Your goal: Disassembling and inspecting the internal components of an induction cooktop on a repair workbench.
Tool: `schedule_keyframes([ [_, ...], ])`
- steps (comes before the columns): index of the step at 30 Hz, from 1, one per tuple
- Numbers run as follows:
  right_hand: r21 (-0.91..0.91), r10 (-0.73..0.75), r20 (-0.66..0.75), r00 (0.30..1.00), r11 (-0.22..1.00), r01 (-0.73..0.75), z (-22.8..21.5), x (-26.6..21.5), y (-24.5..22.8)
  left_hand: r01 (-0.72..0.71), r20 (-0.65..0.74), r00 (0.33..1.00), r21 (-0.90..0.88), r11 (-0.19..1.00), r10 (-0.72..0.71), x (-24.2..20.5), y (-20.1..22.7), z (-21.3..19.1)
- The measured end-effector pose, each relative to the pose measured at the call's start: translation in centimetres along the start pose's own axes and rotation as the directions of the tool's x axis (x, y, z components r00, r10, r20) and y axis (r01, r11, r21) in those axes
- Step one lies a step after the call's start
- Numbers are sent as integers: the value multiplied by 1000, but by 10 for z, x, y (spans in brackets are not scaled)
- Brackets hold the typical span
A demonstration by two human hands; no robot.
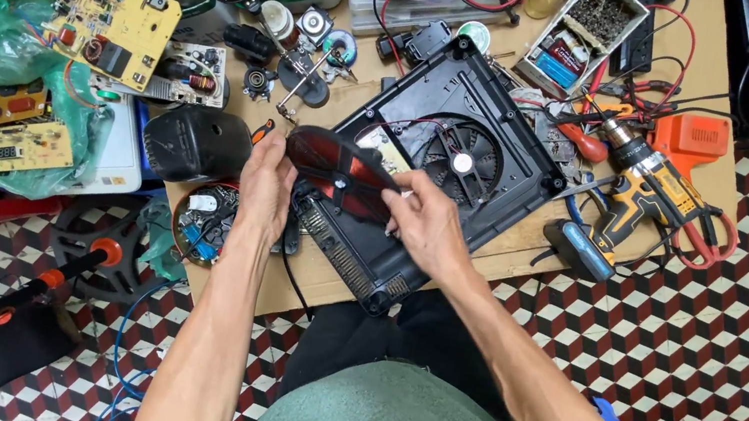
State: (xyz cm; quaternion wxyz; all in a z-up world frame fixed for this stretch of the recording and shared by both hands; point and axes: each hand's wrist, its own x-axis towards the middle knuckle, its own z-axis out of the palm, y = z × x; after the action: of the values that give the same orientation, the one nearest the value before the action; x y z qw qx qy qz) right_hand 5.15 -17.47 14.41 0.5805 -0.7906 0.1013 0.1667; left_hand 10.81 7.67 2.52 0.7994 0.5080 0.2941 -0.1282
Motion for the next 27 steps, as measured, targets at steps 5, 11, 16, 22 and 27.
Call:
schedule_keyframes([
  [5, 51, -103, -27, 994, 993, 105, 31, -30, 21, -86, 77, 993, -84, 993, 92, -7, 22, 24],
  [11, 16, -315, -35, 949, 949, 315, 42, -47, 39, -148, 130, 981, 15, 989, 145, -22, 35, 63],
  [16, -214, -452, -23, 892, 874, 437, 43, -53, 42, -40, 18, 999, 28, 999, 39, -59, 36, 83],
  [22, -295, -552, 48, 833, 789, 539, 51, -55, 42, -25, -52, 998, 80, 996, 30, -107, 30, 84],
  [27, -222, -566, 40, 823, 799, 560, 42, -61, 23, 27, -158, 987, 129, 991, -6, -111, 11, 68],
])
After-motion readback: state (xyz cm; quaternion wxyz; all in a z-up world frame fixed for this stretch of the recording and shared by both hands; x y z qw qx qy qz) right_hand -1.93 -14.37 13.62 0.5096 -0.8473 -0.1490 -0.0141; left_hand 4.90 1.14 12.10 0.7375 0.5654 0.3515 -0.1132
